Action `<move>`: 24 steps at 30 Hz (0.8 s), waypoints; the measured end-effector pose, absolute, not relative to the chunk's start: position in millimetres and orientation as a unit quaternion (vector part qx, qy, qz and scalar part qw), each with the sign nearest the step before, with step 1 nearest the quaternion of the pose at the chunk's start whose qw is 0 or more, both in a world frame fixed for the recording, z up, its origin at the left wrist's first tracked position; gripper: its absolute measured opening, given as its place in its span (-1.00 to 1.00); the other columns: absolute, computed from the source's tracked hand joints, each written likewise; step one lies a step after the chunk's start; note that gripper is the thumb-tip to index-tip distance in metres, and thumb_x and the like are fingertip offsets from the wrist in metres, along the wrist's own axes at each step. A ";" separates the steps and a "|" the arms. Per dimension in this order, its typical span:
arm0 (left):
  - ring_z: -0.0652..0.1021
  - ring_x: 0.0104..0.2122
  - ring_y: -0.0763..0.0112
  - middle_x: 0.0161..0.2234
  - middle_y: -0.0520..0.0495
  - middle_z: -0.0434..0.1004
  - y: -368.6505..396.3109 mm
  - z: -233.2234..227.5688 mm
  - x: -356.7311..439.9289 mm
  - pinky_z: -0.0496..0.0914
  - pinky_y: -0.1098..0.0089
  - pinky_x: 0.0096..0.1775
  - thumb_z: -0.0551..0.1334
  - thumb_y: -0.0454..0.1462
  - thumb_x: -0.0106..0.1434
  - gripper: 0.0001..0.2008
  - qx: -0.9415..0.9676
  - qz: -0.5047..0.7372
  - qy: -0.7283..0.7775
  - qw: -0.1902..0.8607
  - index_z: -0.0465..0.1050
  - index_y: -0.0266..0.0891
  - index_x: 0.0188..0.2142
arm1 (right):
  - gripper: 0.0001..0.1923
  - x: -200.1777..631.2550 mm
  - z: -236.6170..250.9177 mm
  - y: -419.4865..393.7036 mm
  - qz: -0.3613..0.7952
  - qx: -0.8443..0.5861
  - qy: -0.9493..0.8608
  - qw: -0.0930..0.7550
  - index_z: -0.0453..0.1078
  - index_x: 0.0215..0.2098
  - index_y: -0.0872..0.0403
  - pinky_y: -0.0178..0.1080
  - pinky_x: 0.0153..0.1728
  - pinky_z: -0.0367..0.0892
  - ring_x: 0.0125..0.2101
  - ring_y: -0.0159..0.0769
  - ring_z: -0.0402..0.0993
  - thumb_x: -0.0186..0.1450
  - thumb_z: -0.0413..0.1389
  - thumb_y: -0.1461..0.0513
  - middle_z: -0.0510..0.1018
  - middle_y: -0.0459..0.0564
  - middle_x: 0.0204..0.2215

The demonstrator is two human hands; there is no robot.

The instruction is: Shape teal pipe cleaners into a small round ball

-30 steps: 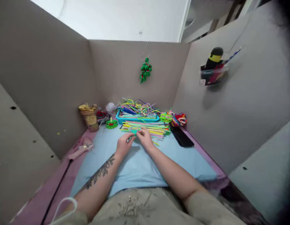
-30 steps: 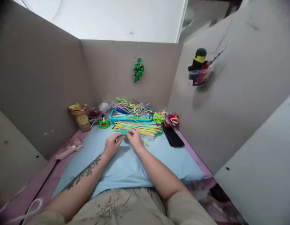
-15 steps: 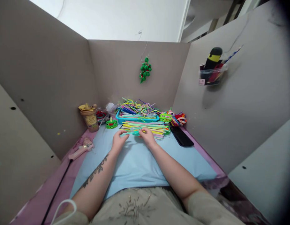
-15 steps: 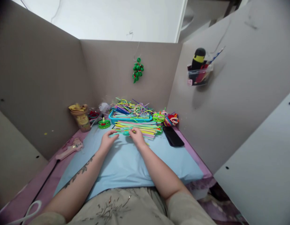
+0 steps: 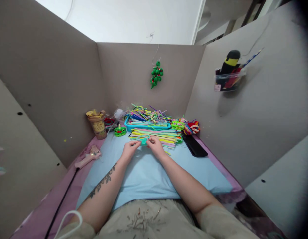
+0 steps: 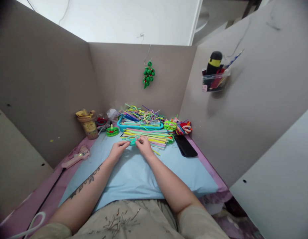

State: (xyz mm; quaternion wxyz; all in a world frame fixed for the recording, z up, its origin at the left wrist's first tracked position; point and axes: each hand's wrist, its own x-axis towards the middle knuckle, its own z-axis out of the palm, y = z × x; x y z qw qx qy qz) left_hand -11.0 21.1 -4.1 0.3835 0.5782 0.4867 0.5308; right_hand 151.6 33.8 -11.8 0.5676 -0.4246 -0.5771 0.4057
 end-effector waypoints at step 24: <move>0.46 -0.38 0.33 -0.46 -0.04 0.52 19.7 -2.9 -10.3 0.31 0.37 -0.27 0.27 -0.07 -0.02 -0.70 0.596 0.525 0.485 0.366 0.51 -0.29 -0.46 | -0.63 153.2 -2.3 26.7 0.620 -0.376 -0.438 0.531 0.30 -0.51 0.10 -0.28 -0.41 0.36 -0.47 -0.40 0.39 -0.14 0.32 0.09 0.42 -0.15 -0.53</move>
